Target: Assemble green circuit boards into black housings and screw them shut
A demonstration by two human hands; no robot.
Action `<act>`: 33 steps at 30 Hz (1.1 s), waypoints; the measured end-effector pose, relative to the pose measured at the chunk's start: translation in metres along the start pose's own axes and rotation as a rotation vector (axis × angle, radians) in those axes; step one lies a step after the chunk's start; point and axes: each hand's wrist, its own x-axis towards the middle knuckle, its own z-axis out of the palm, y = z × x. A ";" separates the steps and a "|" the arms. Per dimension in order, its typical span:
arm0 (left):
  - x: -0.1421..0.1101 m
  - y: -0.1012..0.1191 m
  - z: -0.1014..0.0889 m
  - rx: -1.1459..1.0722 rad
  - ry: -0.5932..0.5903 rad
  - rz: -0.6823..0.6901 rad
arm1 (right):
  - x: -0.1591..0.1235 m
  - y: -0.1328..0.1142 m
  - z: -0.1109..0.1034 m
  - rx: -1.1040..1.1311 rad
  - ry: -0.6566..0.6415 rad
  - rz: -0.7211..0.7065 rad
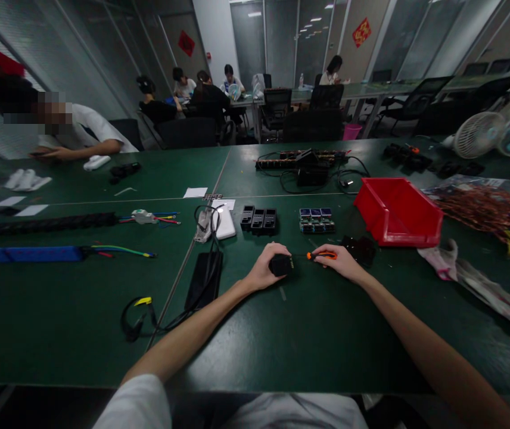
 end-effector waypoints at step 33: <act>-0.014 -0.004 0.006 0.343 -0.187 0.467 | -0.011 0.004 0.059 0.042 -0.208 -0.283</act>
